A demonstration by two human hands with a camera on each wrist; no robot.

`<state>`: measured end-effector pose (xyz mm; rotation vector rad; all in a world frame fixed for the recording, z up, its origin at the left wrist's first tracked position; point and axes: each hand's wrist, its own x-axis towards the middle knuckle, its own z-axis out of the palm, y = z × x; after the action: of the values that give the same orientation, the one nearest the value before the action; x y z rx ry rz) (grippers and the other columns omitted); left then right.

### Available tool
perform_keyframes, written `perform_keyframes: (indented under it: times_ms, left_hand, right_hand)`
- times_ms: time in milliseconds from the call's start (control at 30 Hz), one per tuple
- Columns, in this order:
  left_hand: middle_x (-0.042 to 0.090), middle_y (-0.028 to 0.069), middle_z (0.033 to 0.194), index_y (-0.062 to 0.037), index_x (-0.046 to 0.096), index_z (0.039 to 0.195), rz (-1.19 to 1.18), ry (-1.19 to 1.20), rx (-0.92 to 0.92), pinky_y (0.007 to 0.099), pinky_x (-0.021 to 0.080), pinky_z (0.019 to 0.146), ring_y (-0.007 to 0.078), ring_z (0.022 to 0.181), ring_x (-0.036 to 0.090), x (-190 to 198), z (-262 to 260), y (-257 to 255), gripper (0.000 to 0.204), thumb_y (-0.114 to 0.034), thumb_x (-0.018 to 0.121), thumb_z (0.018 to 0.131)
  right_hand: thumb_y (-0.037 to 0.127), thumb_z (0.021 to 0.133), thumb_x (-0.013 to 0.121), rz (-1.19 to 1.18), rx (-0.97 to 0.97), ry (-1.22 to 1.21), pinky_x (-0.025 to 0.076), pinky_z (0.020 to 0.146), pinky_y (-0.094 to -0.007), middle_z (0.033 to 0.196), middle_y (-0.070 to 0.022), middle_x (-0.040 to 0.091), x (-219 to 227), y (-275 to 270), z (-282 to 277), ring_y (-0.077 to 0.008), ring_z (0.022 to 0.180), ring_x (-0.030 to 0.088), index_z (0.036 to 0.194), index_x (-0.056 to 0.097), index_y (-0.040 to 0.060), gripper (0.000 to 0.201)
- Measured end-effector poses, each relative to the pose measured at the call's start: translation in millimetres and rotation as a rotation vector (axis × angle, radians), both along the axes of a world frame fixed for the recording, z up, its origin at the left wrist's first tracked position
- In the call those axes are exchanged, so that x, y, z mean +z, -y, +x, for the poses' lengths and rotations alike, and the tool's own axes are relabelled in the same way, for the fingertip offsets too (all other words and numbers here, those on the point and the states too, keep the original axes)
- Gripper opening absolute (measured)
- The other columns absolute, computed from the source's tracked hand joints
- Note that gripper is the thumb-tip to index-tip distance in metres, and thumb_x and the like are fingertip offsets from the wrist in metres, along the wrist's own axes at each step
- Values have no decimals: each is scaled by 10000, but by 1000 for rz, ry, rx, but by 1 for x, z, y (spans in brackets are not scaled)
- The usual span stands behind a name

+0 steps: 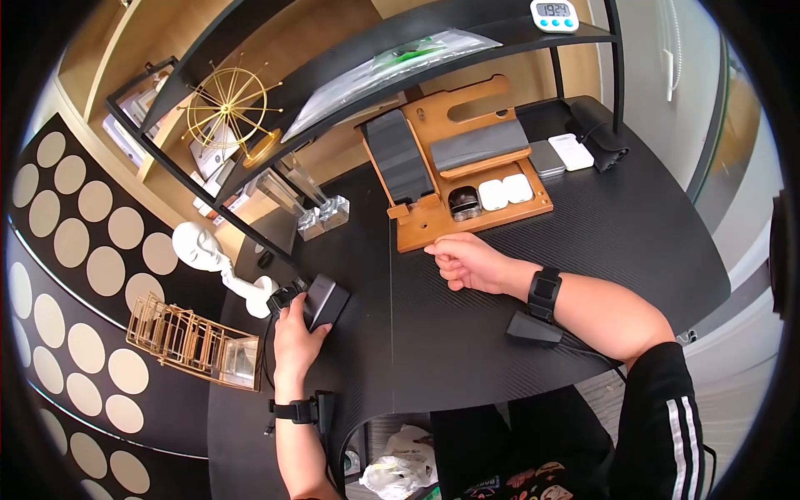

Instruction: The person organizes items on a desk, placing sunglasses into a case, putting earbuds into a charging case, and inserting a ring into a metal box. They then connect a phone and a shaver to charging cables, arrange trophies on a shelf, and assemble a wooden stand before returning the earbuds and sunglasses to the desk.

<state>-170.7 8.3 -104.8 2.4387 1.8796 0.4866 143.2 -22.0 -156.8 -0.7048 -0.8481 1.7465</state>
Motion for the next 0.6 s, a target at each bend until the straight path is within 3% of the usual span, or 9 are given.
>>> perform_keyframes:
  times_ms: [267, 367, 433, 467, 533, 567, 600]
  left_hand:
    - [551, 159, 1076, -82, 486, 1244, -10, 9, -78, 390, 430, 910, 341, 1054, 516, 15, 25, 22, 701, -58, 782, 610]
    - [541, 147, 1064, -69, 501, 1231, -1, 19, -166, 384, 430, 909, 333, 1051, 515, 20, 40, 35, 685, -45, 776, 605]
    - [539, 140, 1024, -40, 531, 1202, -6, 28, -243, 369, 437, 887, 322, 1021, 527, 20, 49, 43, 647, -42, 773, 602]
    - [539, 140, 1024, -40, 531, 1202, -8, 33, -249, 369, 437, 887, 322, 1021, 527, 21, 54, 46, 647, -42, 773, 602]
    - [553, 147, 1002, -6, 538, 1180, -119, 90, -303, 359, 441, 855, 315, 962, 554, 25, 63, 55, 638, -5, 772, 586]
    - [554, 140, 993, -12, 548, 1173, -128, 94, -323, 350, 444, 842, 305, 944, 561, 25, 66, 60, 632, -7, 775, 584]
    - [554, 140, 993, -12, 548, 1173, -131, 105, -323, 350, 444, 842, 305, 944, 561, 25, 70, 64, 632, -7, 775, 584]
  right_hand:
    - [214, 906, 541, 50, -24, 15, 340, 484, -244, 558, 77, 294, -6, -5, 1, -46, 462, 290, 648, 358, 153, 322]
    - [221, 910, 539, 59, 4, 51, 421, 523, -254, 590, 65, 364, -5, -5, 1, -58, 501, 381, 693, 401, 138, 270]
    - [208, 895, 571, 91, 13, 118, 516, 626, -297, 757, -2, 502, -3, -1, -2, -98, 681, 532, 860, 488, 88, 150]
    - [208, 895, 571, 88, 7, 123, 516, 626, -297, 757, -2, 502, -2, 0, -3, -98, 681, 532, 860, 488, 88, 150]
    - [185, 870, 611, 155, 12, 129, 547, 722, -342, 969, -80, 533, -2, 1, -4, -152, 900, 571, 1077, 486, 38, 283]
    - [173, 850, 639, 165, 60, 154, 543, 750, -335, 1097, -118, 514, -1, 0, -2, -166, 983, 558, 1224, 427, 21, 456]
    - [173, 850, 639, 161, 63, 163, 543, 750, -335, 1097, -118, 514, 0, 2, -1, -166, 983, 558, 1224, 427, 21, 456]
